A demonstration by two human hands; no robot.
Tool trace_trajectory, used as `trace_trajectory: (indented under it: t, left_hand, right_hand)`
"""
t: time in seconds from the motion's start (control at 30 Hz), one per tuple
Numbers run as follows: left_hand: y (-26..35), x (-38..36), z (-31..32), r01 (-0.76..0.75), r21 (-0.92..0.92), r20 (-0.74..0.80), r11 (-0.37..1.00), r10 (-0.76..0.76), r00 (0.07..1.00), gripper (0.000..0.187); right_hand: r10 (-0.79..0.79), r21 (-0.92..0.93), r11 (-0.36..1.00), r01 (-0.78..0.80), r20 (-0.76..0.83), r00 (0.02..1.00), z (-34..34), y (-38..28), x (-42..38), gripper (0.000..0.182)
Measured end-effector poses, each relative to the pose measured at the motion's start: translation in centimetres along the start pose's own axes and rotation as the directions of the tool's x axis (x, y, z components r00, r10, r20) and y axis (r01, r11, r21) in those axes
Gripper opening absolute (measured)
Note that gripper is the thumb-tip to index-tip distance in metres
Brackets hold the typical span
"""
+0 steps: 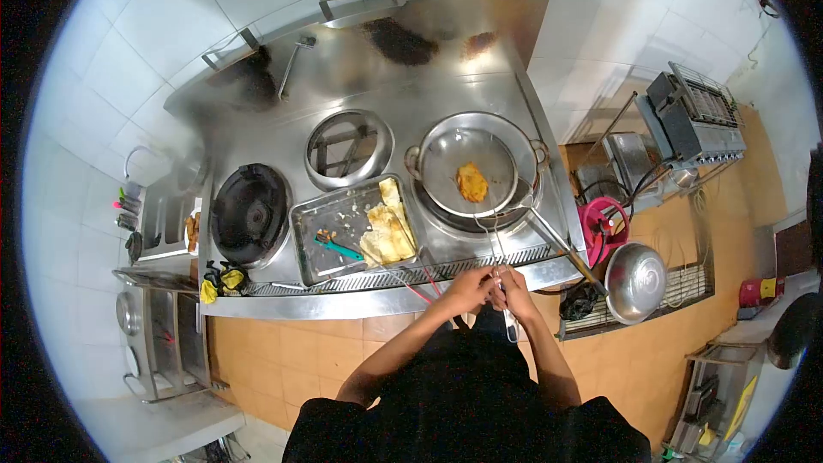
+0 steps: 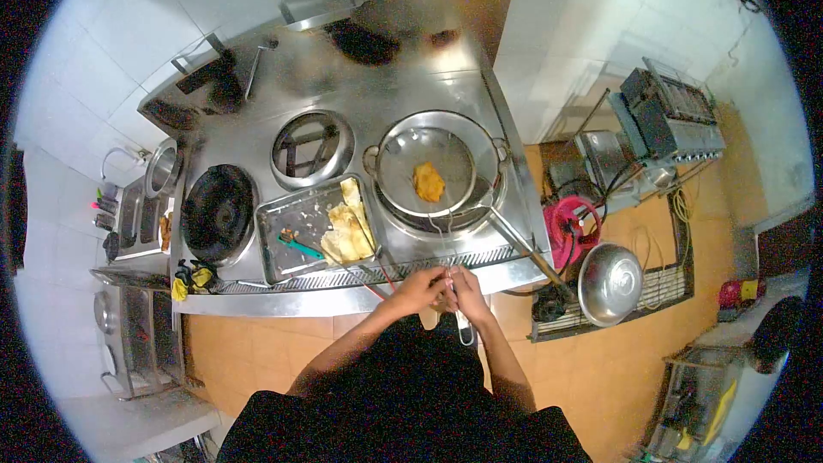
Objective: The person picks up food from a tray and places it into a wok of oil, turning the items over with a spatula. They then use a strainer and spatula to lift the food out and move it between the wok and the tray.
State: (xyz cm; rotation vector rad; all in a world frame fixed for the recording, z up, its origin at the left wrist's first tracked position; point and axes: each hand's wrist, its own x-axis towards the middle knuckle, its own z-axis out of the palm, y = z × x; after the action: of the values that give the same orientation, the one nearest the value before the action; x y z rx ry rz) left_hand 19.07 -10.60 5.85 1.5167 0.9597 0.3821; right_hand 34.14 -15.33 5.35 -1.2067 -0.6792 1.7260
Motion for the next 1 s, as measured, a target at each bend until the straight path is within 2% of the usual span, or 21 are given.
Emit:
trace_trajectory:
  t: [0.07, 0.13, 0.2, 0.27, 0.3, 0.33, 0.37, 0.4, 0.43, 0.47, 0.5, 0.53, 0.6, 0.67, 0.73, 0.8, 0.83, 0.87, 0.93, 0.97, 1.0]
  left_hand:
    - [0.2, 0.3, 0.7, 0.017, 0.042, 0.025, 0.999, -0.018, 1.000, 0.024]
    - [0.3, 1.1, 0.7, 0.027, -0.006, 0.037, 1.000, -0.027, 0.999, 0.028]
    - [-0.2, 2.3, 0.6, -0.075, -0.239, -0.022, 0.968, 0.072, 0.997, 0.034]
    - [-1.4, 2.7, -0.3, 0.000, -0.133, 0.031, 0.991, 0.004, 1.000, 0.038]
    - [-2.3, 2.2, 0.0, 0.012, -0.167, 0.067, 0.986, -0.001, 0.998, 0.039]
    - [-3.1, 1.5, 0.4, 0.021, -0.195, 0.101, 0.981, -0.001, 0.995, 0.040]
    - [-0.9, 0.0, 0.3, 0.129, -0.292, 0.167, 0.948, -0.082, 0.982, 0.045]
    - [0.2, -1.0, 1.2, 0.051, -0.347, 0.062, 0.936, -0.031, 0.998, 0.047]
    - [-0.8, 0.2, 1.7, -0.056, -0.181, -0.062, 0.982, 0.045, 0.997, 0.048]
    - [-1.9, 1.2, 1.9, -0.139, -0.003, -0.167, 0.990, 0.137, 0.976, 0.049]
    - [-0.7, 1.7, 1.0, 0.016, 0.005, -0.129, 1.000, -0.016, 0.992, 0.047]
    - [-0.3, 2.3, 0.1, 0.095, -0.140, -0.010, 0.986, -0.097, 0.995, 0.045]
    - [0.9, 1.2, -0.7, 0.103, -0.270, 0.126, 0.957, -0.071, 0.989, 0.040]
    - [0.5, 0.4, -0.5, 0.087, -0.329, 0.147, 0.940, -0.040, 0.988, 0.039]
    - [-0.4, 0.2, -0.2, 0.085, -0.379, 0.188, 0.921, -0.014, 0.982, 0.037]
    - [-1.2, 1.5, 0.6, 0.053, -0.479, -0.024, 0.876, -0.073, 0.997, 0.042]
    - [-1.5, 1.4, 0.3, 0.071, -0.431, 0.022, 0.899, -0.069, 0.997, 0.041]
    - [-1.4, 1.1, 1.0, 0.054, -0.414, -0.039, 0.908, -0.077, 0.996, 0.041]
    - [-1.5, 0.9, 2.2, -0.080, -0.298, -0.196, 0.951, 0.021, 0.980, 0.042]
    - [-1.7, 1.4, 2.4, -0.093, -0.307, -0.259, 0.947, 0.010, 0.966, 0.041]
    - [-0.8, 1.8, 1.4, -0.088, -0.307, -0.253, 0.947, 0.008, 0.967, 0.041]
  right_hand:
    - [-0.032, -0.033, 0.999, 0.032, 0.004, 0.999, -1.1, 0.6, 0.2, 0.033]
    - [-0.104, -0.105, 0.990, 0.096, -0.077, 0.992, -1.0, -0.2, 1.0, 0.032]
    - [-0.050, 0.060, 0.997, 0.057, -0.103, 0.993, -1.3, -0.4, 3.2, 0.032]
    - [-0.073, 0.066, 0.995, 0.078, -0.073, 0.995, 0.2, -1.3, 1.9, 0.030]
    - [-0.113, -0.173, 0.980, 0.099, -0.072, 0.991, -0.4, -0.1, 1.3, 0.028]
    - [-0.174, -0.209, 0.966, 0.154, -0.079, 0.982, -1.2, 2.1, 1.3, 0.031]
    - [-0.155, -0.167, 0.976, 0.143, -0.062, 0.986, -0.8, 1.9, 0.7, 0.033]
    - [-0.129, -0.119, 0.985, 0.123, -0.047, 0.990, -0.1, 1.7, 0.2, 0.035]
    - [-0.307, -0.212, 0.938, 0.273, -0.150, 0.940, 1.2, 1.9, 1.4, 0.036]
    - [-0.188, -0.149, 0.975, 0.166, -0.151, 0.971, 1.2, 1.4, 1.7, 0.034]
    - [-0.197, -0.121, 0.976, 0.178, -0.162, 0.967, 1.6, 1.1, 2.4, 0.035]
    - [-0.211, -0.100, 0.975, 0.196, -0.170, 0.963, 1.7, 0.9, 3.0, 0.037]
    - [-0.167, -0.073, 0.985, 0.158, -0.134, 0.977, 0.8, 0.7, 2.2, 0.037]
    - [-0.120, -0.149, 0.983, 0.109, -0.070, 0.990, 0.5, -0.4, 0.3, 0.035]
    - [-0.235, -0.174, 0.962, 0.209, -0.143, 0.961, 1.6, -0.3, 1.9, 0.034]
    - [-0.229, -0.140, 0.968, 0.208, -0.156, 0.961, 2.6, 0.2, 2.5, 0.035]
    - [-0.267, -0.310, 0.926, 0.215, -0.135, 0.954, 2.6, 1.1, 2.1, 0.035]
    - [-0.220, -0.314, 0.934, 0.169, -0.135, 0.966, 2.8, 1.3, 1.2, 0.035]
    - [-0.094, -0.148, 0.986, 0.079, -0.101, 0.990, 2.5, 1.6, 0.5, 0.028]
    - [-0.186, -0.215, 0.964, 0.155, -0.132, 0.974, 2.3, 2.0, 1.5, 0.029]
    - [-0.276, -0.285, 0.932, 0.224, -0.157, 0.948, 1.9, 2.7, 3.1, 0.029]
